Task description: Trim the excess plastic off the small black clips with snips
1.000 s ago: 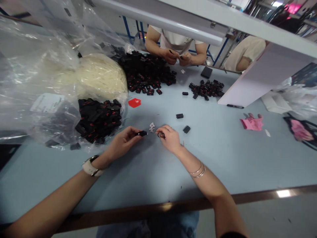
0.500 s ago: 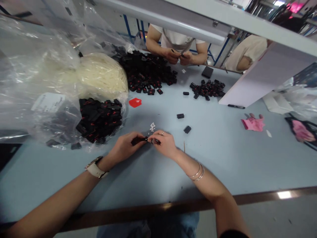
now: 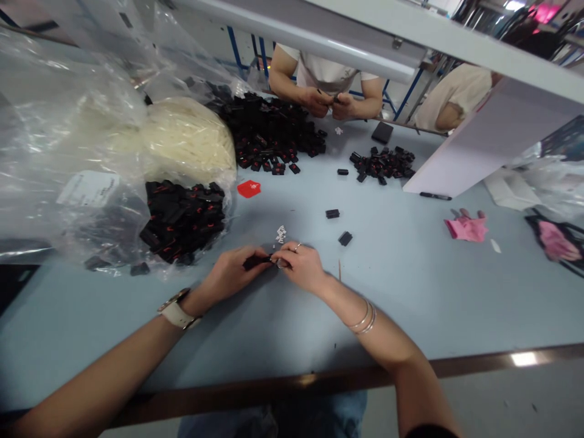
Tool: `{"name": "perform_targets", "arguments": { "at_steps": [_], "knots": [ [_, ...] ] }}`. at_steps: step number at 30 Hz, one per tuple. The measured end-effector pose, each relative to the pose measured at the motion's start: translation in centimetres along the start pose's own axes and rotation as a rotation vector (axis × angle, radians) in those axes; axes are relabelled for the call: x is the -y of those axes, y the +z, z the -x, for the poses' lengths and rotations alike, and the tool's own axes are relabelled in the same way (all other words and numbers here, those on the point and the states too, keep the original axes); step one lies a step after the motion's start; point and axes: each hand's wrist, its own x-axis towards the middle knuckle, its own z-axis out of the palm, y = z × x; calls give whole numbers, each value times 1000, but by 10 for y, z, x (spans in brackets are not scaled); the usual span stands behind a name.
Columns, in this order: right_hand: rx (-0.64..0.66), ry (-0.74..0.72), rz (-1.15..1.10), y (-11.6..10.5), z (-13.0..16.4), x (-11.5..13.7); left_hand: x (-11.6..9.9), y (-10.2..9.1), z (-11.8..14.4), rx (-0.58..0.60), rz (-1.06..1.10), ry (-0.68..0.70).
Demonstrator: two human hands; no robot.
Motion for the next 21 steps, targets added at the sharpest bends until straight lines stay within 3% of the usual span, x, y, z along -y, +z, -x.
{"name": "perform_targets", "arguments": {
  "at_steps": [8, 21],
  "knots": [
    [72, -97, 179, -4, 2, 2, 3, 2, -1, 2, 2, -17],
    [-50, 17, -29, 0, 3, 0, 1, 2, -1, -15, -1, -11]
  ]
}}
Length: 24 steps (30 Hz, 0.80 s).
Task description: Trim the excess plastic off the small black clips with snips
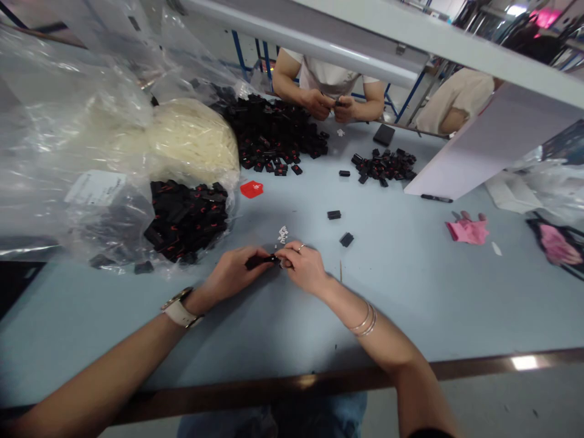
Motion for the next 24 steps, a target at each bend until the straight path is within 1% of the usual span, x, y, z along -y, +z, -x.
{"name": "perform_targets", "arguments": {
  "at_steps": [5, 10, 14, 20, 24],
  "knots": [
    [46, 1, 39, -1, 0, 2, -1, 0, 1, -8, -20, 17],
    [114, 40, 113, -1, -1, 6, 2, 2, 1, 0, -41, 14],
    [127, 33, 144, 0, -2, 9, 3, 2, 1, 1, -49, 20],
    [132, 9, 134, 1, -1, 9, 0, -1, 0, 20, -6, -19],
    [132, 34, 130, 2, -1, 10, -2, -3, -1, 32, 2, -36]
  ]
}}
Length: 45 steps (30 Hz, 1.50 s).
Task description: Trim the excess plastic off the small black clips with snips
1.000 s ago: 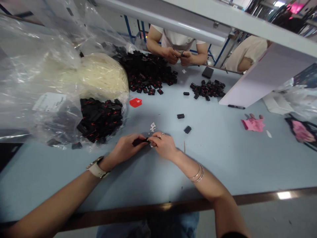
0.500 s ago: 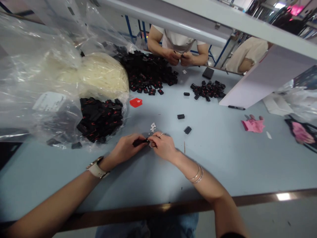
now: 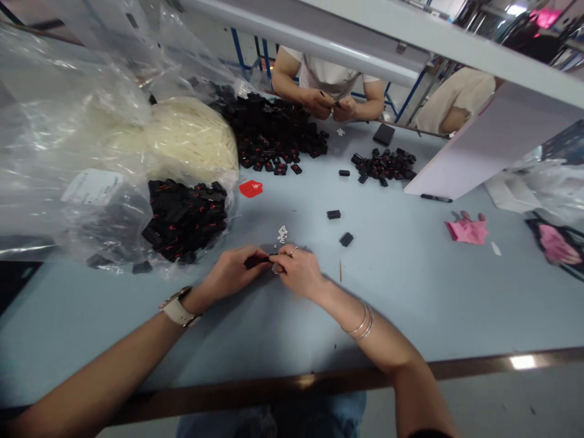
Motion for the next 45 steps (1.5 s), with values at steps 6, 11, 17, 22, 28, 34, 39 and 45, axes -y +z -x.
{"name": "perform_targets", "arguments": {
  "at_steps": [6, 11, 17, 22, 28, 34, 39, 45],
  "knots": [
    [-10, 53, -71, -1, 0, 1, 2, 0, 0, -6, 4, 6],
    [-119, 23, -119, -3, 0, 1, 3, 0, 1, 9, 3, 19],
    [-377, -12, -318, -9, 1, 6, 3, -1, 1, 16, -11, 34],
    [-509, -21, -417, -9, 0, 2, 3, 1, 3, 3, -52, 60],
    [-641, 38, -549, -9, -2, -3, 5, 1, 4, -1, -77, 98],
    [-568, 146, -653, -2, 0, -5, 7, 2, 4, -24, -92, 162],
    [-450, 273, -776, 8, 1, -5, 6, 0, 3, -7, -84, 202],
    [-417, 194, -749, 7, 3, 2, 10, 0, 3, -19, -114, 229]
  ]
}}
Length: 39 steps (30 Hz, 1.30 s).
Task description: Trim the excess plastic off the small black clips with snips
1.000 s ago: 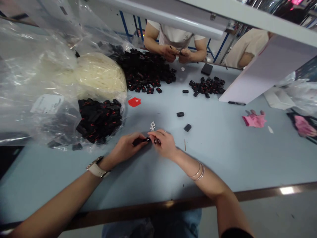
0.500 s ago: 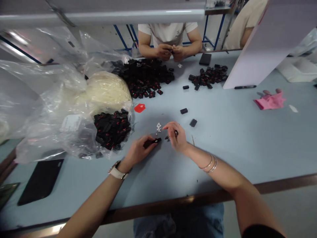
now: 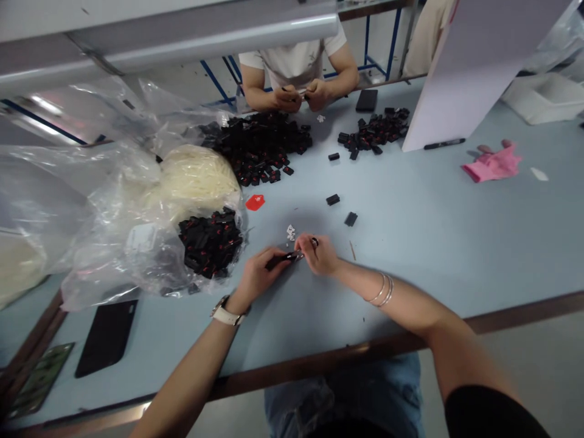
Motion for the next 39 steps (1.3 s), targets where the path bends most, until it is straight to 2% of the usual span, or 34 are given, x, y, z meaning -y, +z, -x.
{"name": "perform_targets", "arguments": {
  "at_steps": [9, 18, 29, 39],
  "knots": [
    [30, -46, 91, 2, 3, 2, 5, 5, 2, -22, 11, 5],
    [37, -63, 114, 2, 3, 2, 3, 4, 1, 19, 6, -26],
    [42, -25, 141, 0, 3, 5, 3, 8, 0, -5, 14, -15],
    [27, 19, 196, 3, 1, 17, 1, 7, -1, -24, 9, 5]
  ]
}}
